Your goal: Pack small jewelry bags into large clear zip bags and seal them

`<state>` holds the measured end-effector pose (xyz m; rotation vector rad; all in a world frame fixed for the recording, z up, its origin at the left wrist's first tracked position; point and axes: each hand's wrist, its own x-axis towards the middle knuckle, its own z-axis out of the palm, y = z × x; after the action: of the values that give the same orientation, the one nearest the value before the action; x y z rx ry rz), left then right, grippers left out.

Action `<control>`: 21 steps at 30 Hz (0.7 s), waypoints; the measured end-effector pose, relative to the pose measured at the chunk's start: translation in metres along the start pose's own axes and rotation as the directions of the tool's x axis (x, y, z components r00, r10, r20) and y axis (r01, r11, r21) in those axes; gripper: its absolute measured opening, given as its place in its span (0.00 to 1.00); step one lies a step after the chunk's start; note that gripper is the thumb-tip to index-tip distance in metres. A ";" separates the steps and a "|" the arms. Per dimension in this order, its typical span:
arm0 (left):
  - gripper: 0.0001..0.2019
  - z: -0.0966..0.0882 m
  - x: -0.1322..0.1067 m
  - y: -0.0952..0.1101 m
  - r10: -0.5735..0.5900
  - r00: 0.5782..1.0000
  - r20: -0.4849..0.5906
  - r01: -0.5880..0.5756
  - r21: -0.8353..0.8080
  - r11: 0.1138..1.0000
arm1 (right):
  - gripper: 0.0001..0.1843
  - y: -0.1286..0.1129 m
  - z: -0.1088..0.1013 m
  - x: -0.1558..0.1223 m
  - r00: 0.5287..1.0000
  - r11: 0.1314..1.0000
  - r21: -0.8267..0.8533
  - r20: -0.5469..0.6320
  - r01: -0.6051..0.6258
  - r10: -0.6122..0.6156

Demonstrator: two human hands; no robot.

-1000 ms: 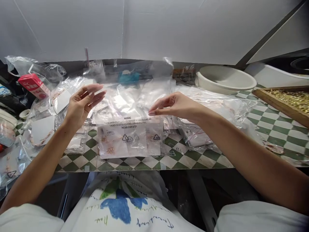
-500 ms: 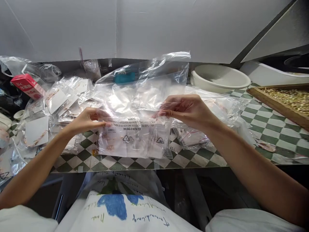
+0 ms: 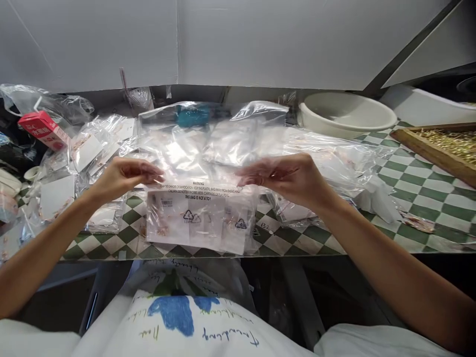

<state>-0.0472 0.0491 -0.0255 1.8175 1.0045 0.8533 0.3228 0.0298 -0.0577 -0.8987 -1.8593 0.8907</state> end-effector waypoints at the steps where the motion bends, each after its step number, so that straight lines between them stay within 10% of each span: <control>1: 0.06 -0.001 0.000 -0.002 0.030 1.000 -0.010 -0.030 0.010 1.000 | 0.09 0.001 0.000 -0.001 0.999 1.000 0.002 -0.043 0.027 -0.027; 7: 0.08 -0.003 -0.006 -0.020 0.136 0.989 -0.054 -0.127 0.148 0.981 | 0.16 0.006 0.000 -0.011 0.973 0.965 -0.175 -0.089 0.195 -0.212; 11: 0.12 -0.005 -0.016 -0.020 0.163 0.987 0.000 -0.159 0.224 0.962 | 0.24 0.001 -0.004 -0.024 0.999 0.999 0.010 0.042 0.030 -0.031; 18: 0.29 -0.004 -0.035 -0.017 -0.127 0.974 0.185 0.180 -0.306 0.935 | 0.13 -0.004 -0.021 -0.047 0.968 0.925 0.356 0.248 -0.132 0.042; 21: 0.35 0.001 -0.040 -0.021 -0.279 0.943 0.179 0.327 -0.369 0.870 | 0.29 -0.004 -0.020 -0.060 0.935 0.903 0.345 0.325 -0.257 0.143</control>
<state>-0.0702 0.0194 -0.0506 1.3085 0.9314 0.6823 0.3624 -0.0186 -0.0700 -0.7504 -1.7594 1.5295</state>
